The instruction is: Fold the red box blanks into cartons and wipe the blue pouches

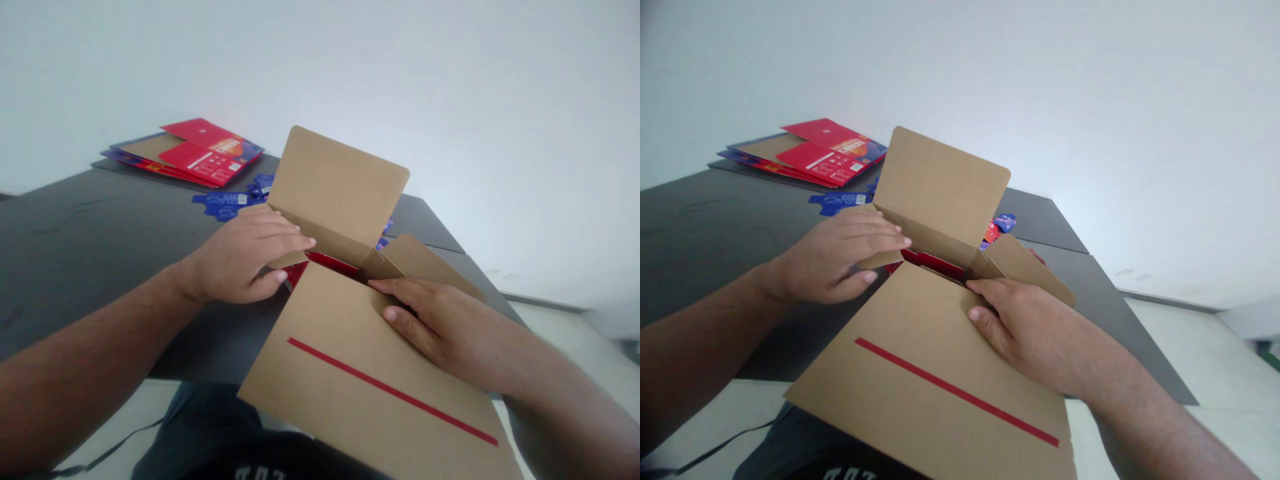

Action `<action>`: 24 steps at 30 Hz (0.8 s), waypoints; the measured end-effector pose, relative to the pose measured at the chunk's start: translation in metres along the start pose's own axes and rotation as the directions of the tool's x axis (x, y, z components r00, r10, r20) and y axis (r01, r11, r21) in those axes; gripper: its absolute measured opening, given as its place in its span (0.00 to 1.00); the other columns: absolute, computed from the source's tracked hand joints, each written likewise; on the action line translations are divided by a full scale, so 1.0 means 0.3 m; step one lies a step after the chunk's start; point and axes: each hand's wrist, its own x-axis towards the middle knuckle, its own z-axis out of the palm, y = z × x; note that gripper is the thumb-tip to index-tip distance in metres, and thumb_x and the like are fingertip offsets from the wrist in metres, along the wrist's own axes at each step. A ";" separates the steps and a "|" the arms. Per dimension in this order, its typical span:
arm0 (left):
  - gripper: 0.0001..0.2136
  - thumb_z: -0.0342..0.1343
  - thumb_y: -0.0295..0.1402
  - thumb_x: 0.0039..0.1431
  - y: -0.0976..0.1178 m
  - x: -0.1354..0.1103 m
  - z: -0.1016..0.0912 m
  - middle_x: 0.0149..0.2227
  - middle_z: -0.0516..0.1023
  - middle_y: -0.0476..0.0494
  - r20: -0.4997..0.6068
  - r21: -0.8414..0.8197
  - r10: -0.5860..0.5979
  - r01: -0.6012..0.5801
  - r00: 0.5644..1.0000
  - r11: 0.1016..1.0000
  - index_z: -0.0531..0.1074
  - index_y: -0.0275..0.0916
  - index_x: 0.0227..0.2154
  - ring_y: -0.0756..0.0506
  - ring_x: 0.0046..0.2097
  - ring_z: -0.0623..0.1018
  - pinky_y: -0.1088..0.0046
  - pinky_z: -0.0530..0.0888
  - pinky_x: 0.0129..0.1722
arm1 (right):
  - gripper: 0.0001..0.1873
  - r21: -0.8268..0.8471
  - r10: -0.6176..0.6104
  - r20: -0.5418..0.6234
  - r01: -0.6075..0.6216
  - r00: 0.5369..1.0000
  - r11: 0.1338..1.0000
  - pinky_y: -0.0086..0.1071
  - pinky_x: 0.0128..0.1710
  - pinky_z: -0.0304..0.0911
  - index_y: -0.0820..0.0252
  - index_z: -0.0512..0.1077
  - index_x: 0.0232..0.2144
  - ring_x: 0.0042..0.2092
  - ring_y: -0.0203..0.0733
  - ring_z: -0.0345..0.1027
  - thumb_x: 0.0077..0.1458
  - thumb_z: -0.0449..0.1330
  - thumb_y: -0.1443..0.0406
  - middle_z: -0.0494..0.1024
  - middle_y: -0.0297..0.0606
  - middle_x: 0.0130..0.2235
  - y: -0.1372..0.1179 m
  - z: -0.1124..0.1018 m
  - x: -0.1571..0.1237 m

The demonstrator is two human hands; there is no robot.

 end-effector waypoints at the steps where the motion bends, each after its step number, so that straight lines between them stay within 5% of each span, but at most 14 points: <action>1: 0.23 0.55 0.35 0.71 0.005 0.006 0.007 0.59 0.86 0.32 0.020 0.034 -0.013 0.012 1.000 0.999 0.75 0.36 0.65 0.31 0.61 0.82 0.47 0.73 0.67 | 0.26 -0.001 0.001 -0.003 -0.001 1.000 1.000 0.43 0.55 0.75 0.52 0.75 0.66 0.58 0.50 0.82 0.80 0.48 0.50 0.84 0.42 0.62 -0.002 0.001 0.000; 10: 0.12 0.58 0.41 0.75 -0.010 0.015 0.053 0.46 0.89 0.39 -0.088 0.061 0.045 -0.040 0.995 0.997 0.83 0.41 0.48 0.36 0.51 0.84 0.51 0.73 0.60 | 0.25 -0.040 -0.128 -0.007 0.127 0.992 0.991 0.44 0.59 0.75 0.53 0.78 0.64 0.61 0.50 0.80 0.80 0.48 0.54 0.84 0.41 0.63 0.027 -0.018 0.045; 24: 0.13 0.69 0.32 0.63 0.014 -0.020 0.044 0.49 0.89 0.42 -0.179 -0.205 0.113 -0.150 0.977 0.967 0.81 0.44 0.50 0.38 0.54 0.87 0.50 0.71 0.71 | 0.30 -0.214 0.049 -0.072 -0.064 0.996 0.975 0.54 0.63 0.76 0.63 0.79 0.65 0.61 0.57 0.81 0.77 0.48 0.54 0.85 0.49 0.62 0.071 -0.007 0.107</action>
